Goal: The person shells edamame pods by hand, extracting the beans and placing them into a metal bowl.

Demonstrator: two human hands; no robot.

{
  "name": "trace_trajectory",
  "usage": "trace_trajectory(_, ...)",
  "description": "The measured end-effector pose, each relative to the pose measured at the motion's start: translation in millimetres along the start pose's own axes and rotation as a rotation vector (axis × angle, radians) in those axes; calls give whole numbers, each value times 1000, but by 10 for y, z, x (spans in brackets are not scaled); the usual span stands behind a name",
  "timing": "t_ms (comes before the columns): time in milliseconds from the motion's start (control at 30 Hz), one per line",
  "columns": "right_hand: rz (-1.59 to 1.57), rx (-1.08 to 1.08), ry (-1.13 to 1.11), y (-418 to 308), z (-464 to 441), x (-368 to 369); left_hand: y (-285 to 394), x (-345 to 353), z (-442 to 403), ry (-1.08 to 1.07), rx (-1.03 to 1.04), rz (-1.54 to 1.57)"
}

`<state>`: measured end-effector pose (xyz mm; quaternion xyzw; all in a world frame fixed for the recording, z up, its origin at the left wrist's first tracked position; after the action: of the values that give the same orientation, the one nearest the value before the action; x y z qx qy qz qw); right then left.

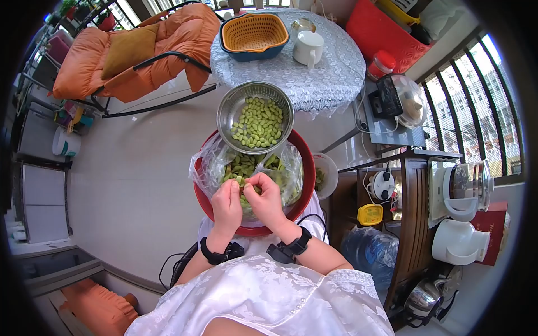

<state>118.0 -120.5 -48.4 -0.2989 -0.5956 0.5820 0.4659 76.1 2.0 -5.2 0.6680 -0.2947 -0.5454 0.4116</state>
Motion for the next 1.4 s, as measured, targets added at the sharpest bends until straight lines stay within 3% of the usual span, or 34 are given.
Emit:
trace_trajectory(300,37,45,-123,-269,-47,9,154,-46,21,1,145,-157)
trace_trajectory(367,250,-5,-107,-302,-61,-48,184,-39,30,-2,149,-177)
trace_trajectory(567,403,-110,-44,-420,-51,-93,239,-25,44,8,181,-254)
trace_trajectory(700,251,-66,44,-500,-173,-217,164,-57,53,10,145,-225)
trace_trajectory(900,198,-259,147,-783,-514,-380,73,-15,48,-35,63,-74)
trace_trajectory(1033,256,-166,66,-746,-371,-277,96,-72,53,-7,72,-33)
trace_trajectory(1133,368,-58,-48,-615,-174,-154,-67,-40,64,-29,-57,203)
trace_trajectory(1233,363,11,-64,-470,-58,-131,37,-83,58,-18,42,118)
trace_trajectory(1300,190,-17,-46,-395,-44,-171,81,-57,68,-35,87,102)
trace_trajectory(1400,251,36,-75,-461,-13,-182,272,-79,76,-41,192,46)
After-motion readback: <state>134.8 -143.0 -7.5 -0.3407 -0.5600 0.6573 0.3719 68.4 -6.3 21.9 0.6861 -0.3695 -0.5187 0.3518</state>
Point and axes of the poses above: each hand's wrist, its own z-axis away from the middle knuckle, its own x-axis out of the palm, y = z × x, the point moved 9 cm from there along -z, towards the middle knuckle, and after that the axes turned 10 degrees about -y, right-handed, at the moved point
